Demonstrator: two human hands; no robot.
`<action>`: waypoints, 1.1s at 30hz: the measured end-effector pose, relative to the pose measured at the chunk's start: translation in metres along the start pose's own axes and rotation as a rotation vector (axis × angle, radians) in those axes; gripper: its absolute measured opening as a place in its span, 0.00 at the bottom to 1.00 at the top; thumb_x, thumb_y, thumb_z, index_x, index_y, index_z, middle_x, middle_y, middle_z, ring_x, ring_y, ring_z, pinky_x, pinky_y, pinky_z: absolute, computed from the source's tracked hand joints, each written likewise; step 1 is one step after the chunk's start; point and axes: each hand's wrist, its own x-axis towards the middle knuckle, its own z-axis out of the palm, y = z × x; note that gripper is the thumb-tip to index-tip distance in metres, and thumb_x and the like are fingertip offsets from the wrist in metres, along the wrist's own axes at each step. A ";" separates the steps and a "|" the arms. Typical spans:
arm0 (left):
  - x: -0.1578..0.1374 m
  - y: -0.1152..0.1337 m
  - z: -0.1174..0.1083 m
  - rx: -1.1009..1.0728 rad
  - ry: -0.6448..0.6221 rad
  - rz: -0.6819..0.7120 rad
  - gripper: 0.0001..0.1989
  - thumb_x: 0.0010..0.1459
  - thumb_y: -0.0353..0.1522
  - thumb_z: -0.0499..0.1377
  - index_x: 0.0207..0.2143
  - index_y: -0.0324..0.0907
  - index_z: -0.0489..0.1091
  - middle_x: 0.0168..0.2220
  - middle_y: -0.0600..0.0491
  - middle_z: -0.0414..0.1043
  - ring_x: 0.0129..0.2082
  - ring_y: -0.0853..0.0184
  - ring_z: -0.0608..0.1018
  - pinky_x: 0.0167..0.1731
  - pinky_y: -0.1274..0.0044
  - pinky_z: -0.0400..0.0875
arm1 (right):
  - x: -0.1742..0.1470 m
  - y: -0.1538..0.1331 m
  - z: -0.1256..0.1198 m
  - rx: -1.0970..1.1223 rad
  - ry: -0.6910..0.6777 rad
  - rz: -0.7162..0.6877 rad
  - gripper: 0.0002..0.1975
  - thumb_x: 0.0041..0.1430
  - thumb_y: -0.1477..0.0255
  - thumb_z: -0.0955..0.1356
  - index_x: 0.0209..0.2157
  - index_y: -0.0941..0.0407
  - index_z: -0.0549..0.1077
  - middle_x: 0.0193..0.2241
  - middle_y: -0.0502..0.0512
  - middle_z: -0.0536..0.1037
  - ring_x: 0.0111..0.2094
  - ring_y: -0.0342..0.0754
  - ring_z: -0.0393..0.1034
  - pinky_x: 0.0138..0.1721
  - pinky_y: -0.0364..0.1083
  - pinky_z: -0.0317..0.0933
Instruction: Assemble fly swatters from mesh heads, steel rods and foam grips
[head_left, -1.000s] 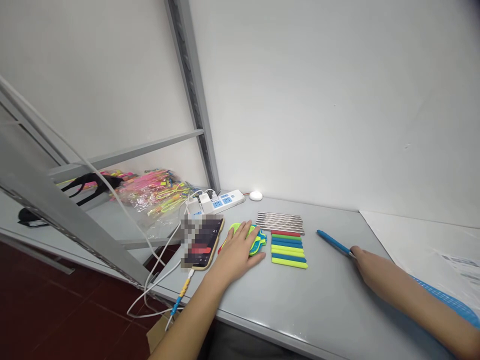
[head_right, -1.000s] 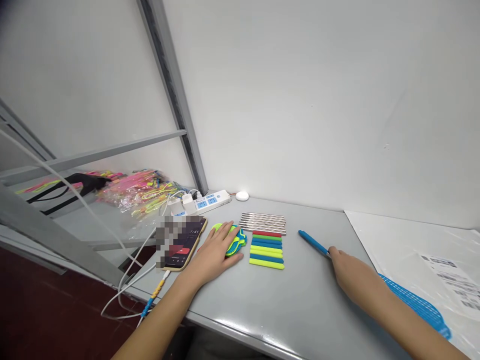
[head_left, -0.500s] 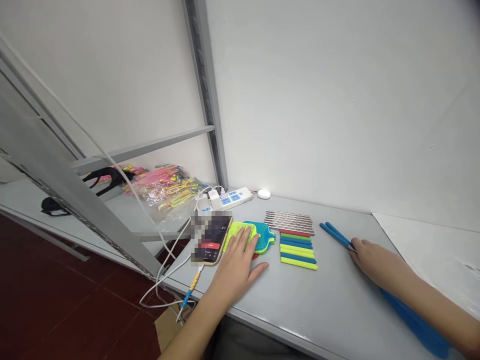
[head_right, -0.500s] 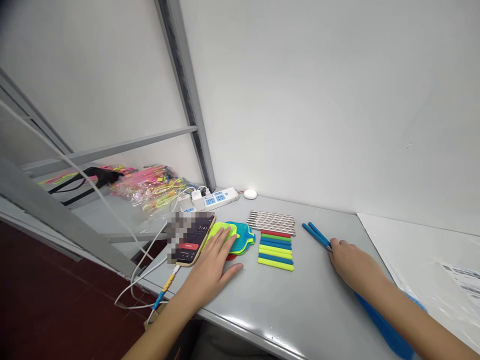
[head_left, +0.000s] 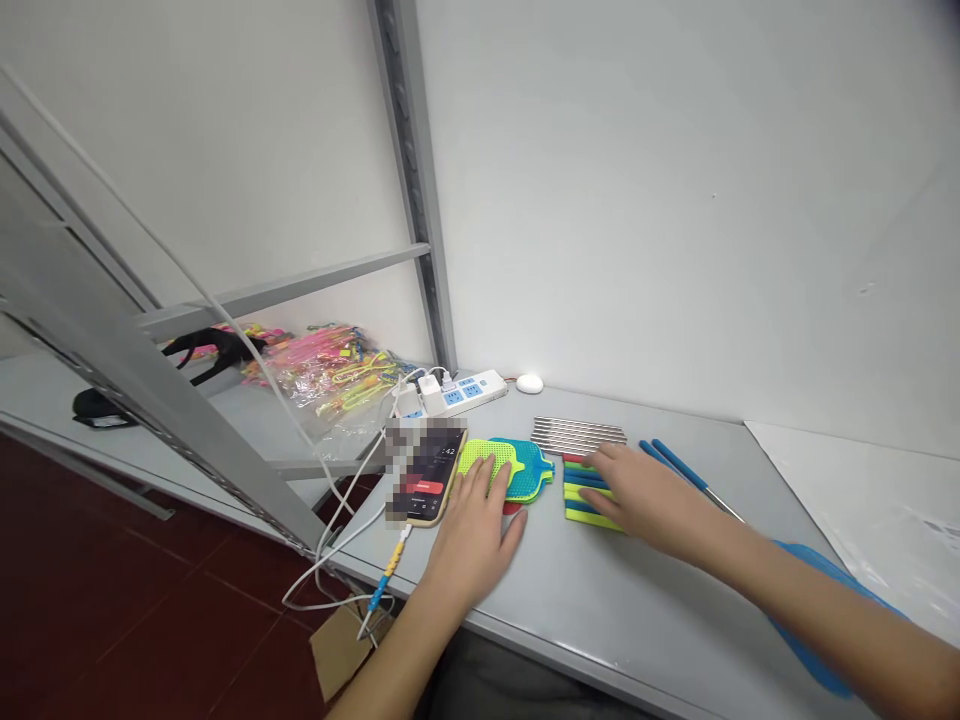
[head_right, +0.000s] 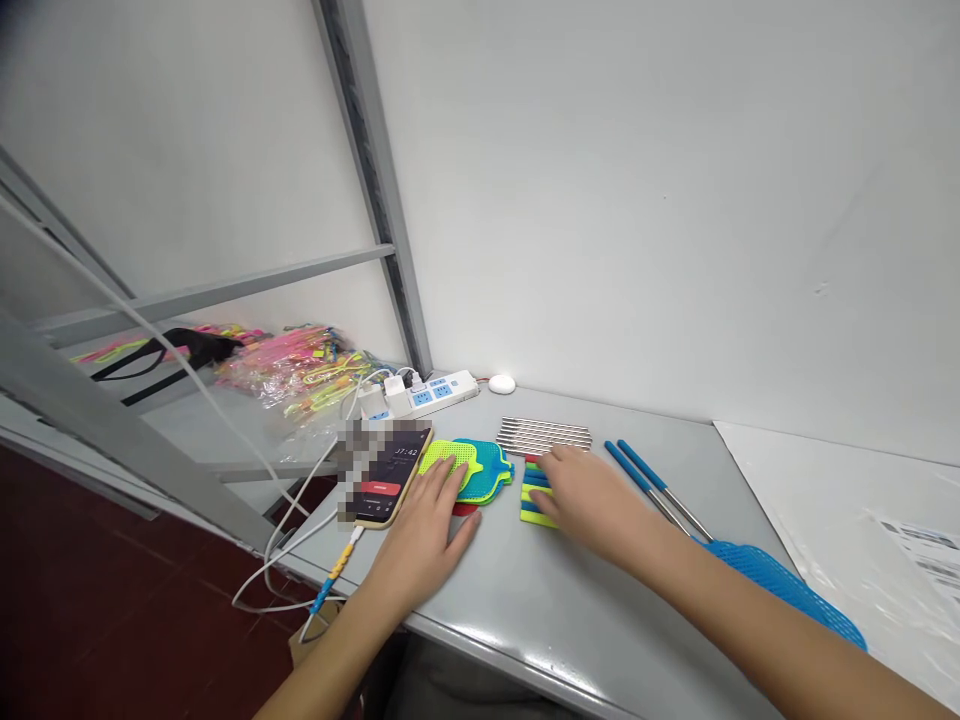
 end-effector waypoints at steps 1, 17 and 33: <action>0.000 0.000 0.000 0.005 -0.003 -0.003 0.27 0.65 0.41 0.50 0.64 0.40 0.55 0.66 0.41 0.55 0.67 0.51 0.55 0.63 0.56 0.52 | 0.009 -0.010 -0.003 0.012 -0.013 -0.007 0.15 0.65 0.64 0.62 0.46 0.58 0.72 0.42 0.62 0.76 0.44 0.55 0.71 0.42 0.48 0.61; 0.010 0.001 -0.016 -0.133 -0.115 0.060 0.28 0.60 0.37 0.57 0.63 0.56 0.58 0.65 0.51 0.57 0.64 0.48 0.57 0.59 0.49 0.55 | 0.056 -0.020 0.014 0.003 -0.120 -0.044 0.12 0.53 0.64 0.70 0.36 0.58 0.75 0.36 0.60 0.74 0.39 0.55 0.71 0.35 0.46 0.59; 0.022 0.002 -0.007 -0.202 -0.067 0.038 0.30 0.56 0.40 0.64 0.60 0.50 0.62 0.64 0.49 0.58 0.62 0.53 0.60 0.59 0.58 0.60 | 0.064 -0.030 0.015 -0.058 -0.113 -0.075 0.09 0.55 0.71 0.68 0.36 0.60 0.75 0.37 0.64 0.75 0.40 0.57 0.71 0.37 0.48 0.60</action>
